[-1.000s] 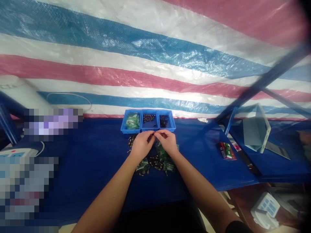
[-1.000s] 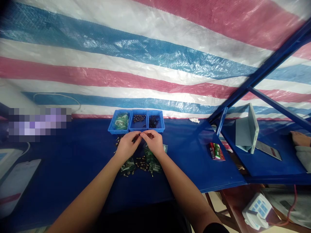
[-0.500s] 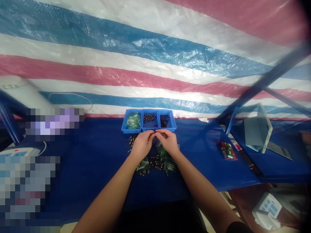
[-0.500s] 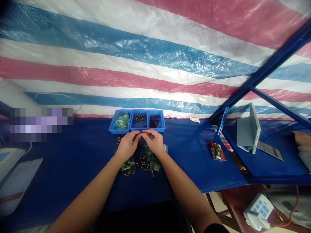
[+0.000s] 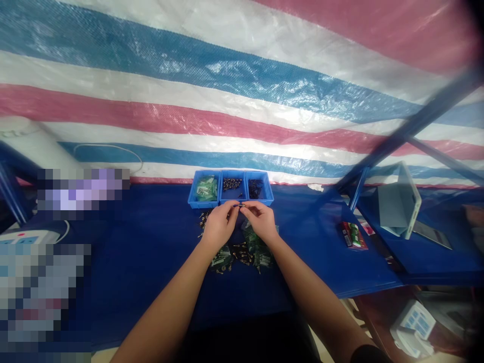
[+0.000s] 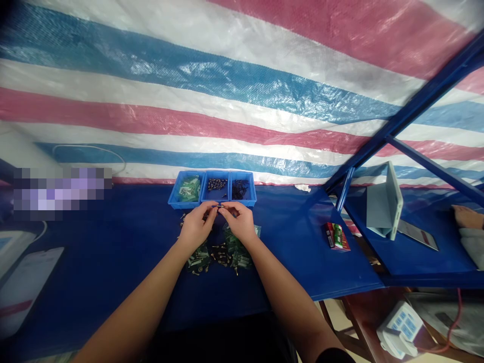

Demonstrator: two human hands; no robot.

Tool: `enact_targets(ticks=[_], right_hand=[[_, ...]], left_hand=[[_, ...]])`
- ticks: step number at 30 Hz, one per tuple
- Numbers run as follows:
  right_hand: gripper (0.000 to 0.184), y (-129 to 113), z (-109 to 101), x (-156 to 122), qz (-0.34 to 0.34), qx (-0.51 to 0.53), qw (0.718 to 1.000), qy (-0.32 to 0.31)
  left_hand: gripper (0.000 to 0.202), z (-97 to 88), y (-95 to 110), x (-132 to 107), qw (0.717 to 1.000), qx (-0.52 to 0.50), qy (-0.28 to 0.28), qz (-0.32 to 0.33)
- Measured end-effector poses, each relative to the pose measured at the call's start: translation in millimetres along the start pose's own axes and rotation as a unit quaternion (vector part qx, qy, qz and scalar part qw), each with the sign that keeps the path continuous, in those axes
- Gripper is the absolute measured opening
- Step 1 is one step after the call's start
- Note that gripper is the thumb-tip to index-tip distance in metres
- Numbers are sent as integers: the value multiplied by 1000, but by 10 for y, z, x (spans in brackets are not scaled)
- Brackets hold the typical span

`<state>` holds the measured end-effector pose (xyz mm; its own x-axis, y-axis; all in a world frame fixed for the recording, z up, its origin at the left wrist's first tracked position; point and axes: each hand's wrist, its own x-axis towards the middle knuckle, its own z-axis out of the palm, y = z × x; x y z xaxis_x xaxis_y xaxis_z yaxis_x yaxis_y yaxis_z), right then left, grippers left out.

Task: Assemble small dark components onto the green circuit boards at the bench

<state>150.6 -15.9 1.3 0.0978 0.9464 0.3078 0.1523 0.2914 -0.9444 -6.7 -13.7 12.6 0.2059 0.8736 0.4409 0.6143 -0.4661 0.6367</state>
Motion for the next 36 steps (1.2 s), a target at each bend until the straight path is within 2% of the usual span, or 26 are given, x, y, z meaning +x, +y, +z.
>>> enact_targets(ticks=[10, 17, 28, 31, 36], right_hand=[[27, -35, 11, -11, -16, 12, 1000, -12], [26, -26, 5, -16, -25, 21, 999, -23], [27, -58, 0, -18, -24, 4, 999, -27], [27, -52, 2, -13, -17, -6, 1000, -15], [28, -38, -2, -5, -1, -12, 1000, -7]], left_hand=[[24, -29, 32, 20, 999, -2, 7, 33], [25, -57, 68, 31, 999, -14, -32, 30], [28, -71, 60, 36, 998, -16, -49, 28], [28, -75, 52, 39, 999, -10, -44, 30], [28, -31, 0, 23, 1000, -5, -6, 8]])
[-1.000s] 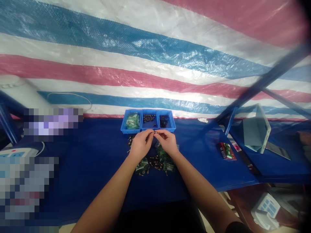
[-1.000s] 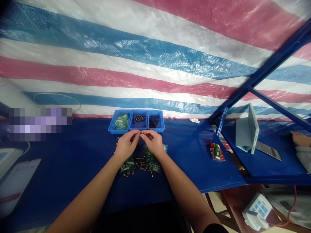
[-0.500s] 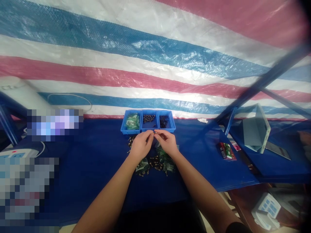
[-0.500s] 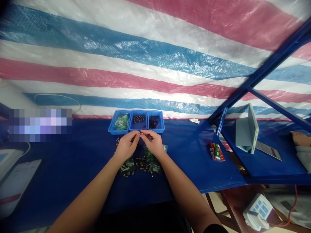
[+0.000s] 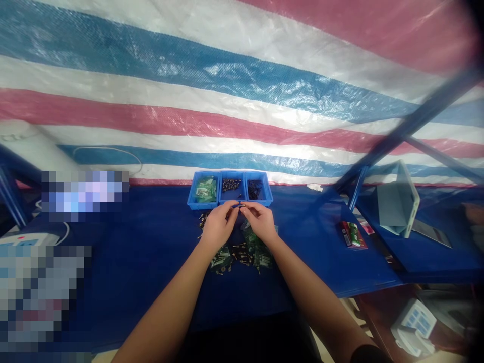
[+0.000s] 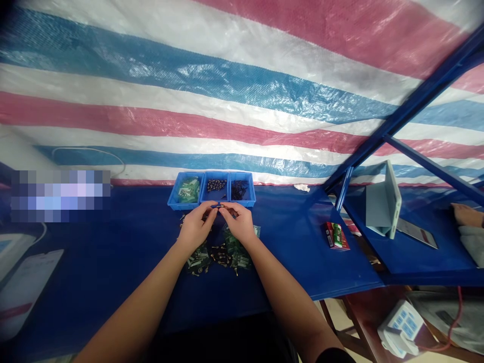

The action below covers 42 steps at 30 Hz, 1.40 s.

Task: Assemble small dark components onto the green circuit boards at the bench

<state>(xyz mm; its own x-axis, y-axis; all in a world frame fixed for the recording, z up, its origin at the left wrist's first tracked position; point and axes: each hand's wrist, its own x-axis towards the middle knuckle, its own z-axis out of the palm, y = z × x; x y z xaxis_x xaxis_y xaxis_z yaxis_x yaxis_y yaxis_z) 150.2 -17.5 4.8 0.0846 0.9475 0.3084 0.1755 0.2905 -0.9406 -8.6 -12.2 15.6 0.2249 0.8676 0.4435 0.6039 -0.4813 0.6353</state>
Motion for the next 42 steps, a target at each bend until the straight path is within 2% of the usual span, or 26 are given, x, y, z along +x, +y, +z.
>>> enact_targets(ticks=[8, 18, 27, 35, 39, 42], right_hand=[[31, 35, 6, -12, -8, 1, 1000, -14], [31, 21, -8, -22, -28, -9, 999, -33], [29, -15, -4, -10, -62, -37, 997, -11], [29, 41, 3, -34, -62, -46, 997, 8], [29, 69, -5, -50, -80, -61, 995, 8], [29, 67, -18, -54, -100, -77, 992, 6]], left_hand=[[26, 27, -36, 1, 1000, -4, 6, 26], [27, -34, 37, 17, 999, 1, -40, 30], [26, -32, 42, 25, 999, 9, -44, 29], [29, 25, 31, 11, 999, 5, -34, 13], [27, 74, 5, -4, 1000, -4, -7, 6], [25, 81, 6, -16, 1000, -17, -8, 1]])
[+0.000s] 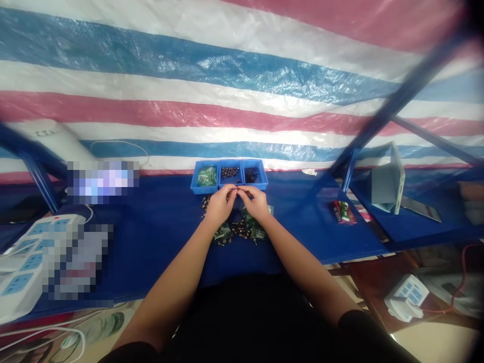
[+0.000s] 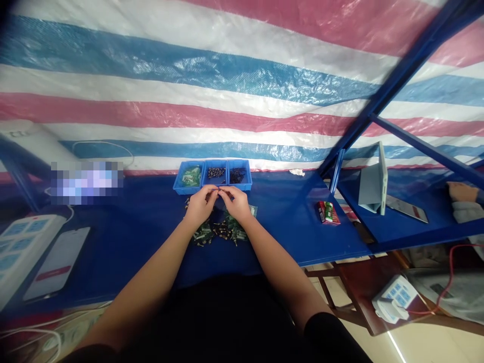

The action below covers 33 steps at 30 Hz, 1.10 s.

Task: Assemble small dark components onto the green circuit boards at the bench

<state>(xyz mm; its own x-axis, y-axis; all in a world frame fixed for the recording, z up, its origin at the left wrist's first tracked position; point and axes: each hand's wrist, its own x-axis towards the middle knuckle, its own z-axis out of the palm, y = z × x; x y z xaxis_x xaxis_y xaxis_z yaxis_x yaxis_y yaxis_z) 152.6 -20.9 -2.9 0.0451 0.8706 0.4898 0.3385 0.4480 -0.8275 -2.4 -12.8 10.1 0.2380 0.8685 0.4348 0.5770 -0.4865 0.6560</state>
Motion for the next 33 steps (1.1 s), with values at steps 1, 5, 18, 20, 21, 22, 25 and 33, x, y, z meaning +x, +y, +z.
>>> enact_targets(ticks=[1, 5, 18, 20, 21, 22, 25, 33], right_hand=[[29, 0, -5, 1, -6, -6, 1000, -2], [29, 8, -23, 3, -17, -31, 999, -14], [28, 42, 6, 0, -34, -24, 999, 0], [27, 53, 1, 4, -36, -20, 999, 1], [27, 58, 0, 5, -36, -21, 999, 0], [27, 61, 1, 6, -37, -22, 999, -2], [27, 58, 10, 4, -41, -29, 999, -3], [25, 10, 2, -6, -82, -62, 995, -9]], left_hand=[[24, -4, 6, -3, 1000, -3, -4, 1], [25, -26, 40, -9, 1000, 2, -19, 9], [26, -15, 27, -7, 1000, 3, -3, 4], [26, -11, 29, -8, 1000, 4, -2, 10], [25, -10, 30, -7, 1000, 4, -2, 14], [24, -11, 29, -6, 1000, 6, -4, 18], [23, -21, 21, -1, 1000, 7, -8, 21], [24, -14, 9, -5, 1000, 8, -21, 4]])
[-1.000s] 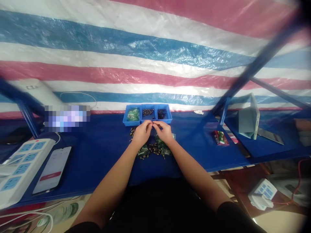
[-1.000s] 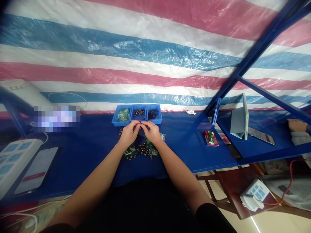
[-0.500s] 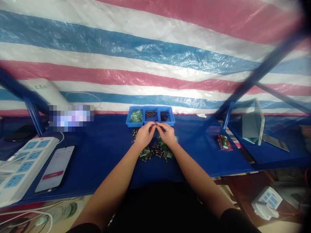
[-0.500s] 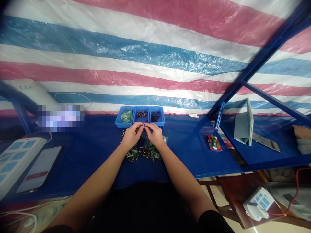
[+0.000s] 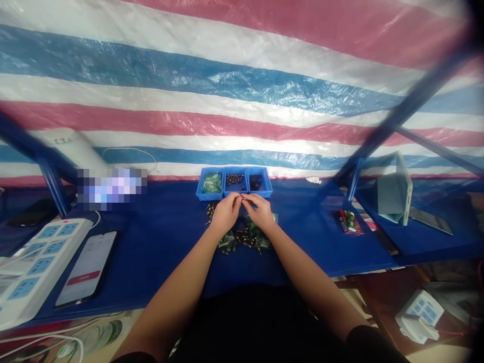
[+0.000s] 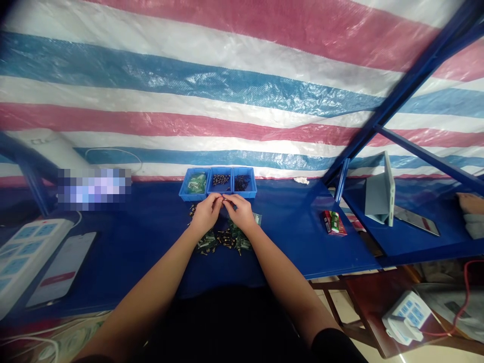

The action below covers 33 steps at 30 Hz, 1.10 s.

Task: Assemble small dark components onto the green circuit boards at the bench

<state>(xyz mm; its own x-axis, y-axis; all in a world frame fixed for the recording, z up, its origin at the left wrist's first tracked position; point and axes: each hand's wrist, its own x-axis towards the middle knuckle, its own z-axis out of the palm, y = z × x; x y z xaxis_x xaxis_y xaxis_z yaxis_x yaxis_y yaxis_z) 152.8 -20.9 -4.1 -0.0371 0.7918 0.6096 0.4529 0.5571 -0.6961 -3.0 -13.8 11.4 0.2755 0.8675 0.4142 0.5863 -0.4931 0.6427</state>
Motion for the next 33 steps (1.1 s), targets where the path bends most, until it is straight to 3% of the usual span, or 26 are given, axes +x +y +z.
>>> enact_targets(ticks=[5, 33], right_hand=[[25, 12, 5, -2, -30, -1, 1000, -3], [25, 14, 10, -4, -11, 19, 1000, 5]], left_hand=[[26, 3, 1, 1, 1000, 7, -4, -10], [26, -76, 42, 4, 1000, -6, -10, 2]])
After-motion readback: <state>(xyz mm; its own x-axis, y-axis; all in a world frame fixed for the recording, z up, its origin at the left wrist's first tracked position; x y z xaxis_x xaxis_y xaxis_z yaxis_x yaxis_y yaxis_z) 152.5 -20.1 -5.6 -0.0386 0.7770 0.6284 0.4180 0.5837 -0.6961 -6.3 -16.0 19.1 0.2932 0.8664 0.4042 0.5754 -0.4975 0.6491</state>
